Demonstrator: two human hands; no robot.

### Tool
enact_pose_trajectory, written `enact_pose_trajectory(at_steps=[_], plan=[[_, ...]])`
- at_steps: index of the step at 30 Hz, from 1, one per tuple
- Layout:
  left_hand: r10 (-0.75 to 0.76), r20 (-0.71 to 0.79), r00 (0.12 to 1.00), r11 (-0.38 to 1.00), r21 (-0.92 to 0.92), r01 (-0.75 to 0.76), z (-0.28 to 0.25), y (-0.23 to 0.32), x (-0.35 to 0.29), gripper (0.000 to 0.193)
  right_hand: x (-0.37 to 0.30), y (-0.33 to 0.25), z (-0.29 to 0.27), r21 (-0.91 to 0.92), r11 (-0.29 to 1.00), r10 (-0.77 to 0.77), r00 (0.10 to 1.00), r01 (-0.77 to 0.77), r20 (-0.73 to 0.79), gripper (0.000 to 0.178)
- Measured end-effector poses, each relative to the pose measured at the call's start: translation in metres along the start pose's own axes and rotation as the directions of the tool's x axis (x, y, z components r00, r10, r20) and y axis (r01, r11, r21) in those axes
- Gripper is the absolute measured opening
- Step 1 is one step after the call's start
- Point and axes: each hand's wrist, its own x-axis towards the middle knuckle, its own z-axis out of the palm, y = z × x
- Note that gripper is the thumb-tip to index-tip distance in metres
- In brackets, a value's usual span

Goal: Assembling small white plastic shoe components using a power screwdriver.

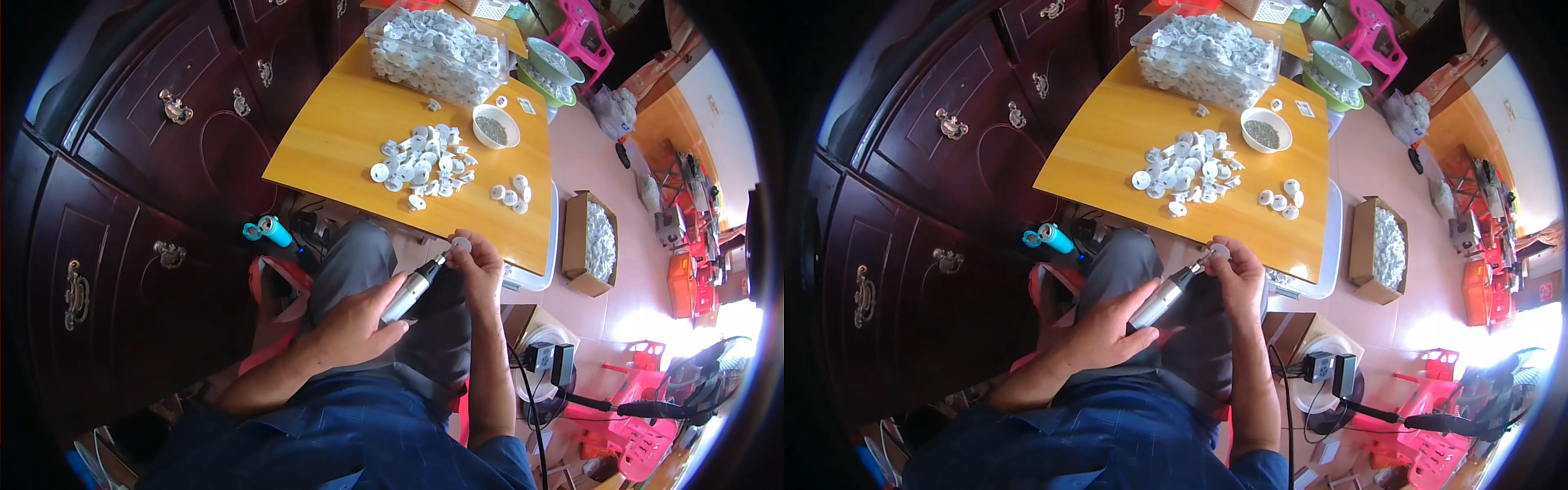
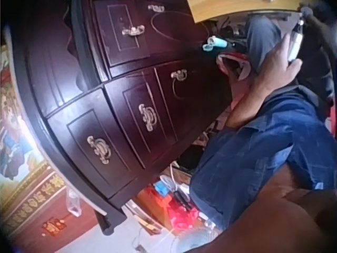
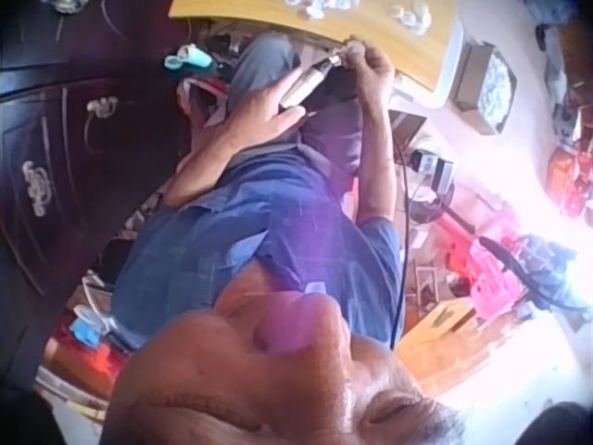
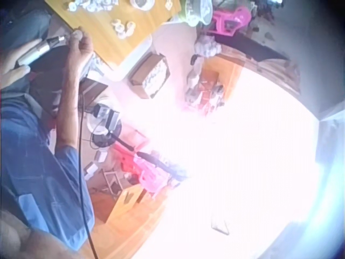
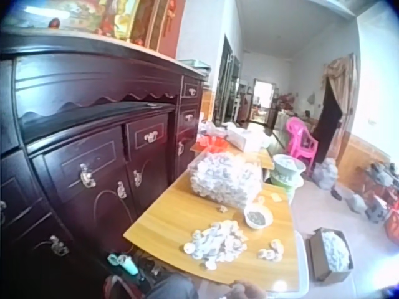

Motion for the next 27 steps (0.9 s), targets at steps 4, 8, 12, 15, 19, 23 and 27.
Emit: enact_pose_trajectory(at_steps=[4, 8, 12, 15, 19, 23, 27], plan=[[0.129, -0.091, 0.987, 0.989, 0.084, -0.121, 0.0029, -0.0078, 0.0003, 0.066, -0.0004, -0.0006, 0.003, -0.004, 1.0, -0.004, 1.0, 0.005, 0.007, 0.025], [0.121, -0.088, 0.989, 0.99, 0.088, -0.113, 0.002, -0.007, 0.0008, 0.065, -0.001, -0.0017, 0.0046, -0.007, 1.0, -0.023, 1.0, 0.023, 0.009, 0.024], [0.125, -0.091, 0.988, 0.99, 0.077, -0.118, 0.0029, -0.0078, 0.0007, 0.065, -0.0011, -0.0012, 0.0051, -0.026, 0.999, -0.028, 1.0, 0.028, 0.003, 0.024], [0.113, -0.086, 0.99, 0.992, 0.066, -0.108, 0.003, -0.0076, 0.0007, 0.065, -0.001, 0.0004, 0.0043, -0.026, 0.999, -0.038, 0.999, 0.039, 0.022, 0.024], [0.106, -0.082, 0.991, 0.993, 0.057, -0.102, 0.0022, -0.006, 0.0009, 0.065, -0.0011, 0.001, 0.0052, -0.028, 0.999, -0.042, 0.999, 0.042, 0.013, 0.023], [0.104, -0.087, 0.991, 0.993, 0.058, -0.099, 0.003, -0.008, 0.0001, 0.063, -0.0019, 0.0043, 0.0033, -0.059, 0.997, -0.054, 0.999, 0.054, 0.01, 0.022], [0.077, -0.071, 0.994, 0.997, 0.026, -0.076, 0.0012, -0.0055, 0.0, 0.062, -0.003, 0.0023, 0.0042, -0.078, 0.994, -0.075, 0.997, 0.077, 0.024, 0.022]])
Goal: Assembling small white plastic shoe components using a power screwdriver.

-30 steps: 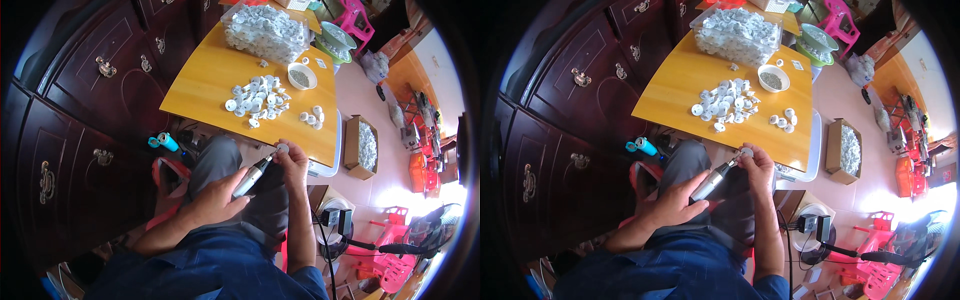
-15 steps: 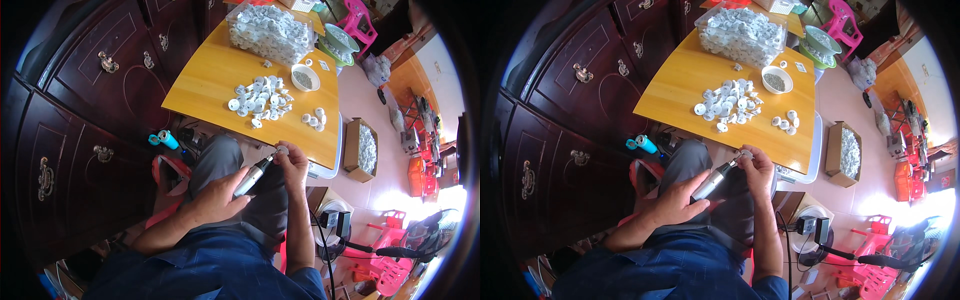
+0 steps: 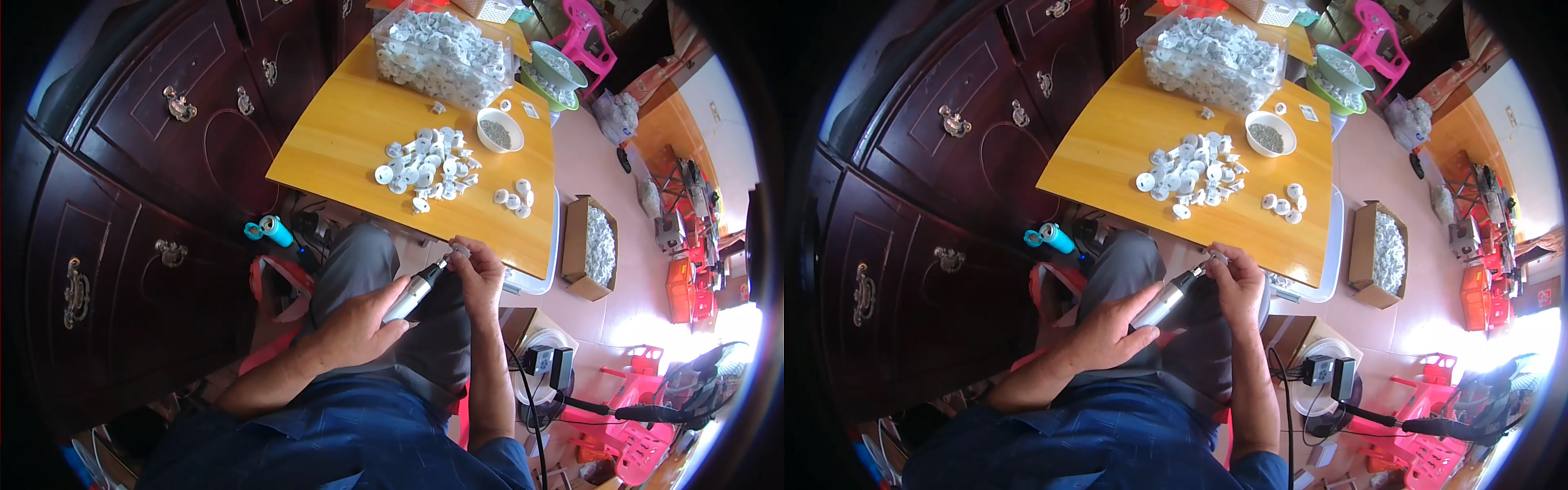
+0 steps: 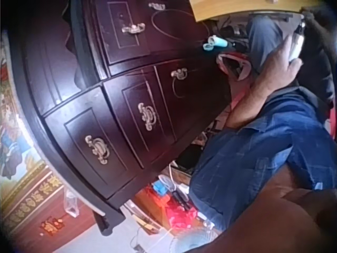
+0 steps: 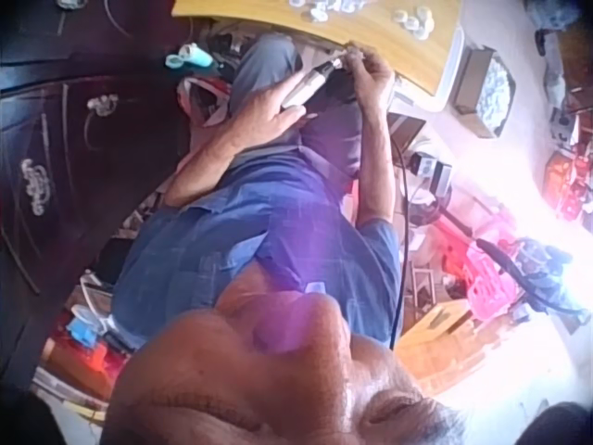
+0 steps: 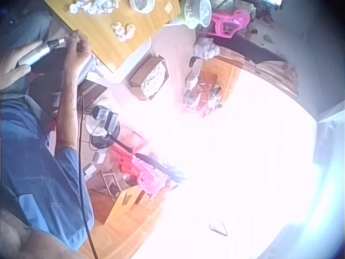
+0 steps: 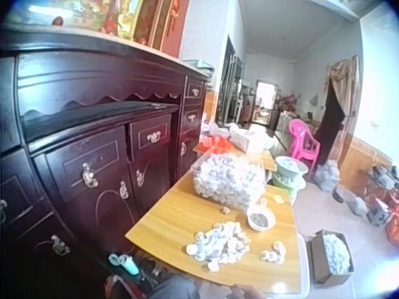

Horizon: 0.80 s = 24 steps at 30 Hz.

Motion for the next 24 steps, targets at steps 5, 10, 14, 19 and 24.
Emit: enact_pose_trajectory(at_steps=[5, 10, 14, 19, 24], plan=[[-0.071, 0.051, 0.996, 0.987, -0.143, 0.078, -0.0046, 0.0039, 0.0007, 0.062, -0.0008, 0.0012, 0.0013, -0.006, 1.0, -0.021, 1.0, 0.021, -0.004, 0.02], [-0.122, 0.08, 0.989, 0.973, -0.187, 0.136, -0.0065, 0.0067, 0.0011, 0.061, -0.0015, 0.0035, 0.0016, 0.005, 0.999, -0.042, 0.999, 0.042, 0.0, 0.019], [-0.083, 0.055, 0.995, 0.945, -0.312, 0.096, -0.0017, -0.0008, -0.0007, 0.06, -0.002, 0.0026, 0.0021, 0.008, 0.998, -0.057, 0.998, 0.057, 0.007, 0.02], [-0.15, 0.167, 0.974, 0.864, -0.456, 0.212, -0.0045, 0.0014, 0.0015, 0.059, -0.0026, 0.0029, 0.0022, 0.025, 0.998, -0.066, 0.998, 0.066, 0.005, 0.02], [-0.181, 0.222, 0.958, 0.805, -0.526, 0.274, -0.0053, 0.0022, 0.0016, 0.058, -0.0032, 0.0013, 0.0032, 0.017, 0.997, -0.082, 0.997, 0.082, -0.014, 0.02]])
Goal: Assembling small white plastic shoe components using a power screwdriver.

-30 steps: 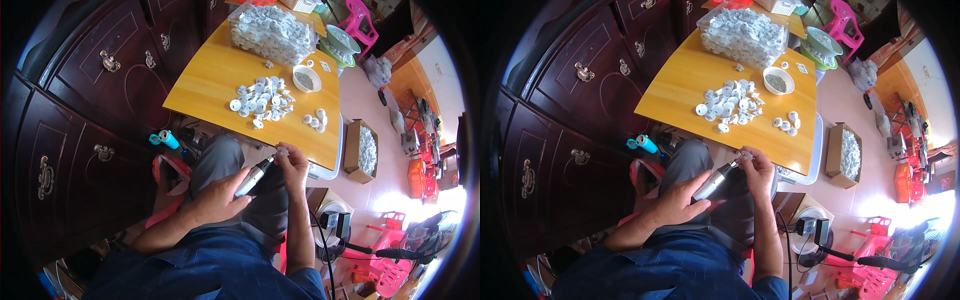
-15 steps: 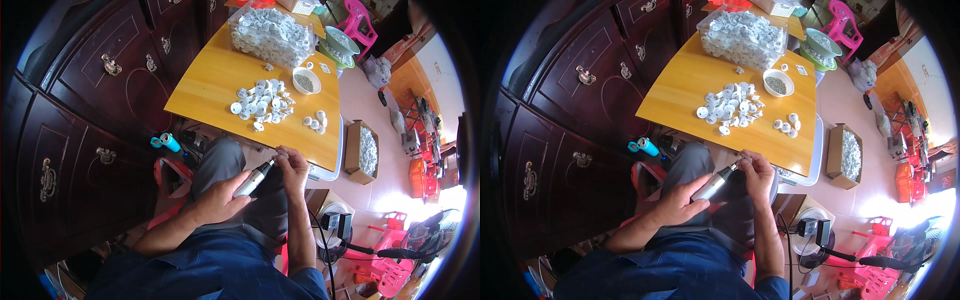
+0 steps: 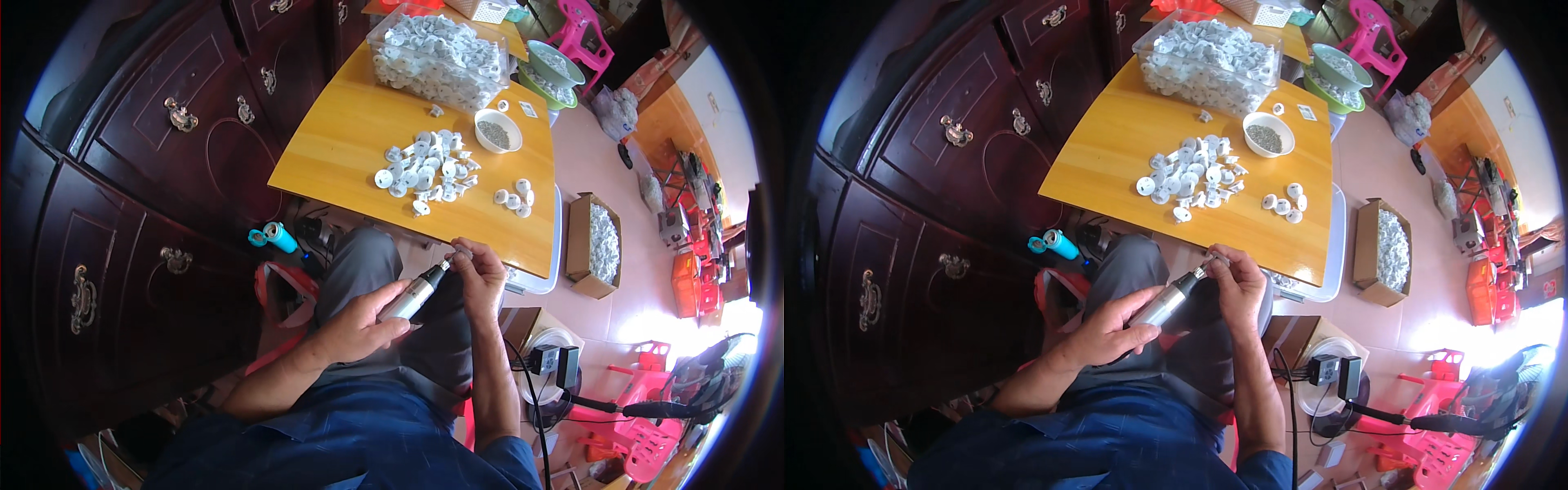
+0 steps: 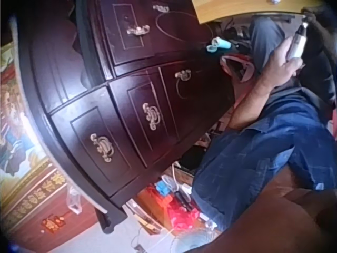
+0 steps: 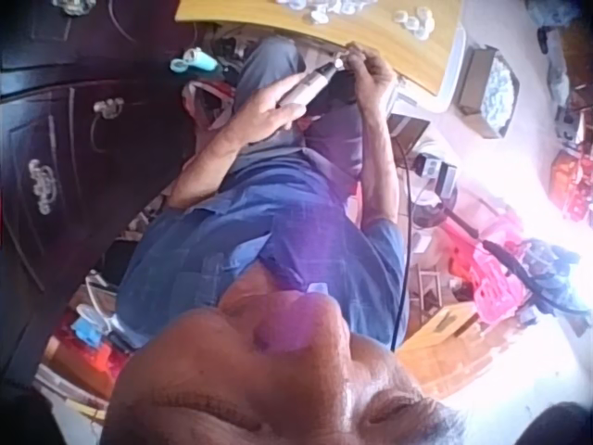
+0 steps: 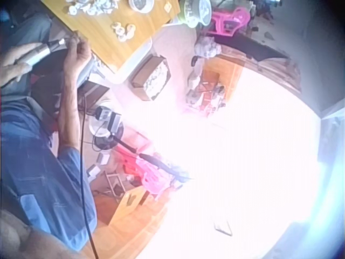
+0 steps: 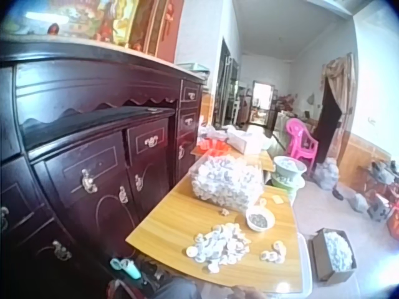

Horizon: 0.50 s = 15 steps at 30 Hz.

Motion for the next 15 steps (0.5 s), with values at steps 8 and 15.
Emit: enact_pose_trajectory(at_steps=[8, 15], plan=[[-0.039, 0.049, 0.998, 0.975, -0.217, 0.049, 0.0, 0.003, 0.002, 0.055, -0.001, -0.005, 0.006, 0.043, 0.999, 0.004, 0.999, -0.002, -0.043, 0.019], [-0.064, 0.06, 0.996, 0.968, -0.237, 0.076, 0.001, 0.006, 0.001, 0.056, -0.002, -0.001, 0.001, 0.03, 1.0, 0.004, 1.0, -0.004, -0.016, 0.021]])
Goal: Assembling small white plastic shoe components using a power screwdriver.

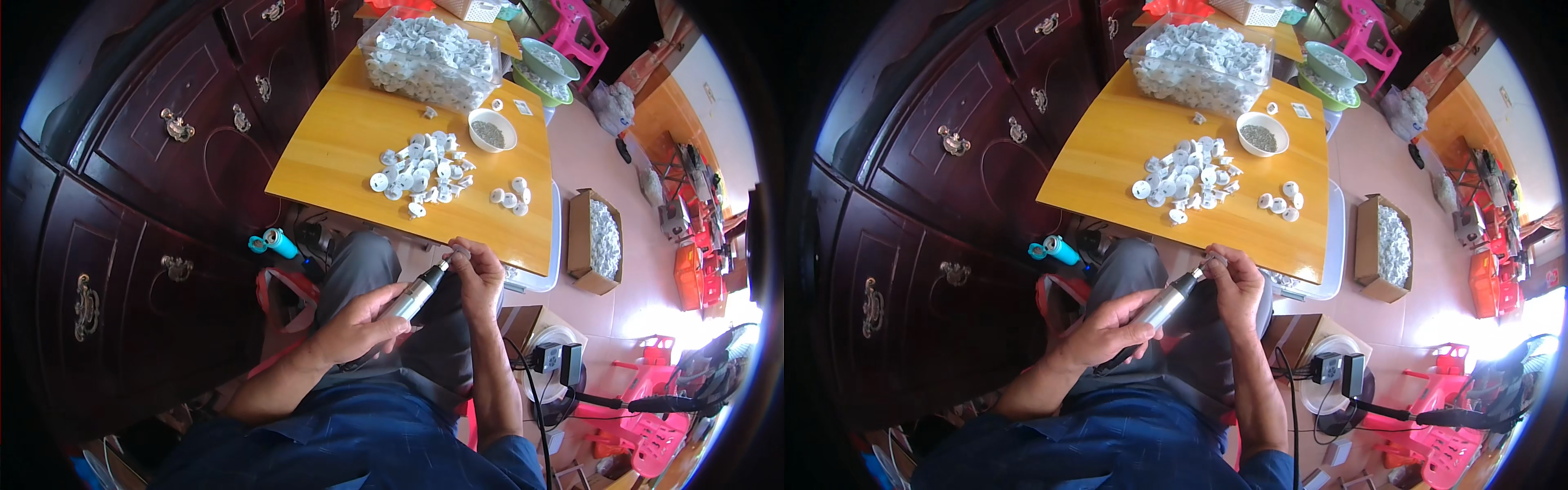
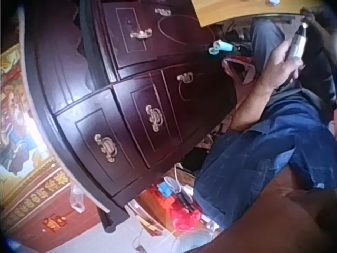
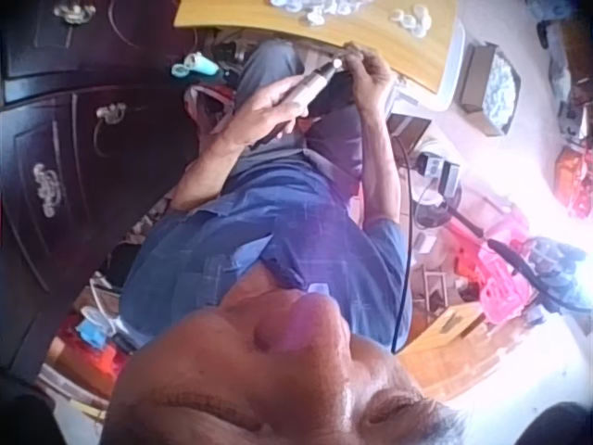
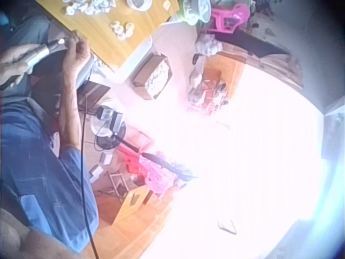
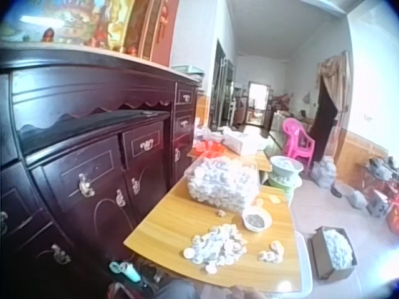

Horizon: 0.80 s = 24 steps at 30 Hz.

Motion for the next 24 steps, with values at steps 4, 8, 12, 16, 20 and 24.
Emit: enact_pose_trajectory(at_steps=[4, 8, 12, 16, 20, 24], plan=[[-0.038, 0.01, 0.999, 0.998, -0.048, 0.038, -0.0032, 0.0022, -0.0002, 0.059, 0.0005, -0.005, 0.0044, 0.031, 0.999, 0.015, 0.999, -0.014, -0.033, 0.019], [-0.07, 0.037, 0.997, 0.988, -0.132, 0.075, -0.0053, 0.0025, 0.0007, 0.062, 0.0002, -0.001, 0.0032, 0.086, 0.996, 0.002, 1.0, 0.0, -0.018, 0.02], [-0.085, 0.056, 0.995, 0.975, -0.2, 0.095, -0.0056, 0.0058, 0.001, 0.061, 0.0, -0.0015, 0.0043, 0.051, 0.999, -0.001, 1.0, 0.002, -0.009, 0.021], [-0.085, 0.028, 0.996, 0.98, -0.18, 0.088, -0.0026, 0.0065, 0.0006, 0.061, -0.0002, 0.0017, 0.0049, 0.033, 0.999, -0.013, 1.0, 0.013, -0.001, 0.021], [-0.082, 0.066, 0.994, 0.97, -0.225, 0.095, -0.0055, 0.0055, 0.0016, 0.062, -0.0006, -0.0004, 0.0073, 0.115, 0.993, 0.038, 0.999, -0.036, -0.016, 0.021], [-0.056, 0.086, 0.995, 0.978, -0.196, 0.072, -0.0026, 0.0032, 0.0017, 0.065, 0.0042, -0.0069, 0.0066, 0.312, 0.949, 0.063, 0.997, -0.048, -0.039, 0.022]])
